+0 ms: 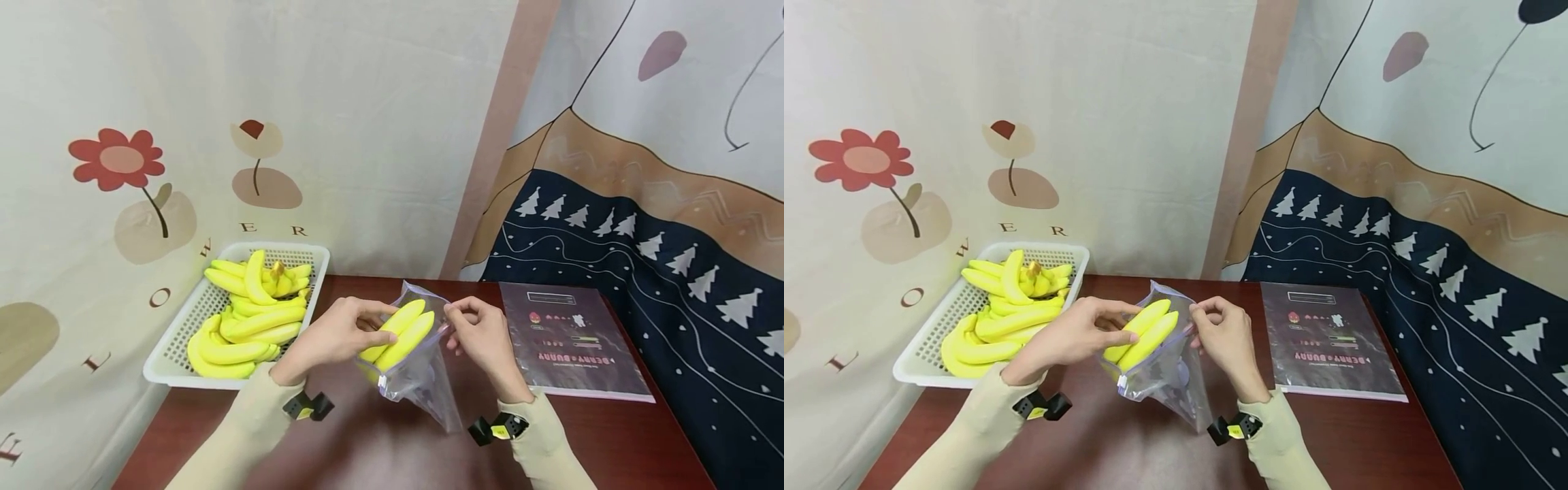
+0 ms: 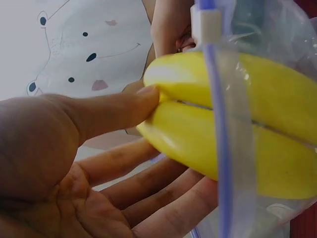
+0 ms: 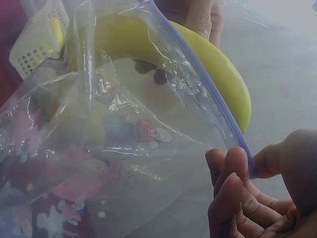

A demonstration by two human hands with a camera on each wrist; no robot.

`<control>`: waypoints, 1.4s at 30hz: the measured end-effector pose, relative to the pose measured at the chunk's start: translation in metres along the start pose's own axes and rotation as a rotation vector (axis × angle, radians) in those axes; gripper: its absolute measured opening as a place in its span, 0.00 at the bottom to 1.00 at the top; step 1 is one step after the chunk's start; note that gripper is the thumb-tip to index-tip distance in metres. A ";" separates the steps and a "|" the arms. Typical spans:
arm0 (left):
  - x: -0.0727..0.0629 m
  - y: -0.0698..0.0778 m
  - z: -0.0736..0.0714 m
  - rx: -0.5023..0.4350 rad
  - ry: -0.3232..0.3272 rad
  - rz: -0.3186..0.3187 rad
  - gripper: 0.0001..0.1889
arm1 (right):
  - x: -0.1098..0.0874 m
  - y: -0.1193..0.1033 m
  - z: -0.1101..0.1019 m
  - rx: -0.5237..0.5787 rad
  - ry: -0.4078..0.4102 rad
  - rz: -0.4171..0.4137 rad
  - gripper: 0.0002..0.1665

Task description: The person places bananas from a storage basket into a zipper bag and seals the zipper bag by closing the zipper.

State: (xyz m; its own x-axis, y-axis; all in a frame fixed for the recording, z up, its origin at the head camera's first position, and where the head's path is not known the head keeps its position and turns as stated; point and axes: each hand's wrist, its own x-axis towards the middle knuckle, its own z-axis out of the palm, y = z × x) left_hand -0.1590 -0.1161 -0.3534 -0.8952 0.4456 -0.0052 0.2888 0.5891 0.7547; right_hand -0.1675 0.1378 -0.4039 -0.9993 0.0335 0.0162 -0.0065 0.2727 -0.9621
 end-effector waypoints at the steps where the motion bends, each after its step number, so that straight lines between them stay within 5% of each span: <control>1: 0.001 0.000 0.000 0.006 -0.006 -0.001 0.23 | -0.001 0.000 0.000 0.001 -0.005 -0.006 0.11; 4: 0.003 0.001 0.003 0.038 0.013 -0.026 0.23 | -0.003 0.000 0.001 0.006 -0.039 -0.045 0.11; 13: 0.011 0.006 0.013 0.071 0.239 -0.173 0.22 | -0.009 -0.007 0.005 0.044 -0.208 -0.145 0.11; 19: 0.015 0.003 0.019 0.128 0.259 -0.201 0.20 | -0.011 -0.013 0.007 0.078 -0.245 -0.123 0.12; 29: 0.006 -0.002 0.010 -0.032 0.199 -0.124 0.20 | -0.008 -0.015 0.007 0.166 -0.187 -0.107 0.11; 37: -0.005 -0.017 0.001 0.065 0.386 0.012 0.17 | -0.005 -0.013 0.006 0.221 -0.193 -0.095 0.10; 42: -0.011 -0.030 0.000 0.212 0.462 -0.087 0.19 | -0.004 -0.013 0.002 0.236 -0.183 -0.088 0.11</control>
State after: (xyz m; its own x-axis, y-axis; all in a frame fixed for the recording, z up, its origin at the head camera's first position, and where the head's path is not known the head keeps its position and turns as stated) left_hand -0.1583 -0.1390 -0.3761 -0.9615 0.0727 0.2649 0.2265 0.7555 0.6148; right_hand -0.1634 0.1326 -0.3919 -0.9844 -0.1598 0.0740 -0.0807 0.0355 -0.9961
